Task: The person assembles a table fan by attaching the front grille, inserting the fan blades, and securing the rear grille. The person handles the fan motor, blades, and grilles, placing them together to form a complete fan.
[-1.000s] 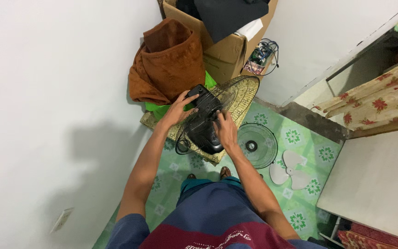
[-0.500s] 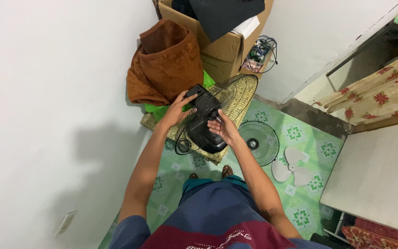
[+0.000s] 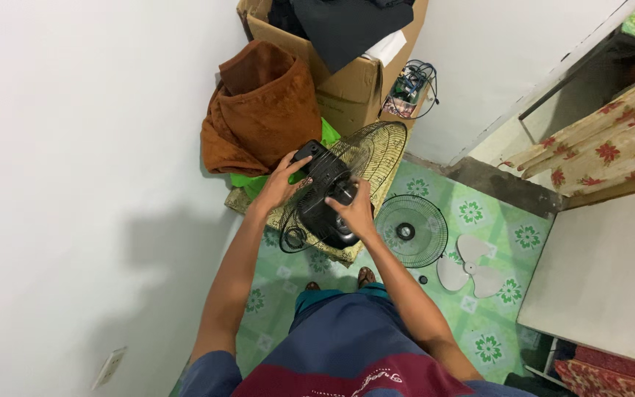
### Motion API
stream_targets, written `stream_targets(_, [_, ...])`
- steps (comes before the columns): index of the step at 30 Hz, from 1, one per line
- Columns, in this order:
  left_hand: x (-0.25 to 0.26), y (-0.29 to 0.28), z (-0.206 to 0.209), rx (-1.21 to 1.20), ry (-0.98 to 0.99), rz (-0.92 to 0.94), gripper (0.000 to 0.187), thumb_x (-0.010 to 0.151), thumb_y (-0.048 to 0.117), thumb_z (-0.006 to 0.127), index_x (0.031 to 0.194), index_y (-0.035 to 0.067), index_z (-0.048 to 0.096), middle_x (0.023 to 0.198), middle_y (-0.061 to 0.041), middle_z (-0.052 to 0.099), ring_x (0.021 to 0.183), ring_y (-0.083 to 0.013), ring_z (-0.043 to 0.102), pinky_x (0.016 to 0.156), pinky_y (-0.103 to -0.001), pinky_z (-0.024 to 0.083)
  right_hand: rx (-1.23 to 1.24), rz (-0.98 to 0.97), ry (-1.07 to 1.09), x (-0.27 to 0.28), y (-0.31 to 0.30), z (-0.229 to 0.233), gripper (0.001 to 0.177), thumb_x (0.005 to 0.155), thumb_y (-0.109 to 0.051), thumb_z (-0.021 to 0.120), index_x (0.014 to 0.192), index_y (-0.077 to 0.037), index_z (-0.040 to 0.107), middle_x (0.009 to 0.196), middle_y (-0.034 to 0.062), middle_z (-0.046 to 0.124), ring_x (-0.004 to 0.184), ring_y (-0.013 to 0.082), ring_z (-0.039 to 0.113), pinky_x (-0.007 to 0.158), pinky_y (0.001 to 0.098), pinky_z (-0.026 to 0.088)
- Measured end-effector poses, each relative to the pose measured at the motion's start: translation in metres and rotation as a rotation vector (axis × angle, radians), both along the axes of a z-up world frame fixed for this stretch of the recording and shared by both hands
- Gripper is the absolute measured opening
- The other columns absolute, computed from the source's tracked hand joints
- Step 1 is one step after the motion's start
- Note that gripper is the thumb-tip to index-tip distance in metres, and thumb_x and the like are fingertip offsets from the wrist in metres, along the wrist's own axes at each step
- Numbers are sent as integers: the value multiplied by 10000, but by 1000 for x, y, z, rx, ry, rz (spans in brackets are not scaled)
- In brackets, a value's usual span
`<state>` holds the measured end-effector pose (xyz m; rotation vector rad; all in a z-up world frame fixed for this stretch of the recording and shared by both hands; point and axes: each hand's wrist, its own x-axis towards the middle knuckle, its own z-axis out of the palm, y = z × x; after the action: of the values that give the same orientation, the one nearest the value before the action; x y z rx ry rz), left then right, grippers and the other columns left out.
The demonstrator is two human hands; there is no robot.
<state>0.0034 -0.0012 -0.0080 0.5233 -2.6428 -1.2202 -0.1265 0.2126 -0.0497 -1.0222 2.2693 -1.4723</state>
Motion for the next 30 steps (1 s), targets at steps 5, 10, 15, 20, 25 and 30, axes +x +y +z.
stream_targets(5, [5, -1, -6, 70, 99, -52, 724, 877, -78, 676, 1516, 222, 519, 1633, -57, 332, 1473, -273, 423, 1185, -432, 412, 9, 11, -978, -22, -4, -8, 1048, 874, -741, 513, 1482, 88, 308, 1307, 301, 583, 1056, 356, 728, 838, 442, 618])
stream_targets(10, [-2, -6, -15, 609, 116, 43, 514, 1052, 37, 529, 1543, 185, 572, 1725, -71, 248, 1588, -267, 267, 1174, -438, 412, -3, 114, -1202, -29, -3, -6, 1030, 845, -677, 537, 1513, 33, 204, 1193, 365, 668, 996, 356, 753, 799, 402, 641])
stream_targets(15, [3, -3, -13, 204, 67, -25, 648, 925, -33, 702, 1497, 220, 533, 1665, -64, 239, 1532, -302, 314, 1184, -439, 373, -82, 50, -867, -18, -7, -3, 726, 901, -315, 774, 1380, 86, 405, 1124, 295, 695, 925, 357, 757, 762, 424, 610])
stream_targets(20, [4, 0, 0, 177, 21, -26, 708, 865, -108, 629, 1476, 236, 528, 1666, -55, 191, 1523, -294, 277, 1137, -426, 416, 97, 26, 22, -2, -1, 13, 619, 814, -179, 847, 1307, -25, 505, 1115, 170, 679, 1022, 321, 716, 890, 408, 571])
stream_targets(25, [4, 4, 8, 220, 50, -14, 645, 915, -75, 663, 1481, 201, 525, 1623, -61, 261, 1475, -289, 344, 1131, -432, 430, -17, -10, -18, 10, 6, 25, 615, 808, -172, 854, 1315, -37, 531, 1288, 190, 572, 1152, 300, 632, 1000, 422, 526])
stream_targets(30, [5, 6, 10, 155, 143, -41, 638, 901, -46, 676, 1480, 184, 538, 1593, -92, 359, 1435, -284, 438, 1156, -401, 442, -202, -81, -339, 8, 11, 13, 693, 859, -213, 801, 1407, -41, 413, 1345, 198, 585, 1186, 301, 647, 1024, 424, 522])
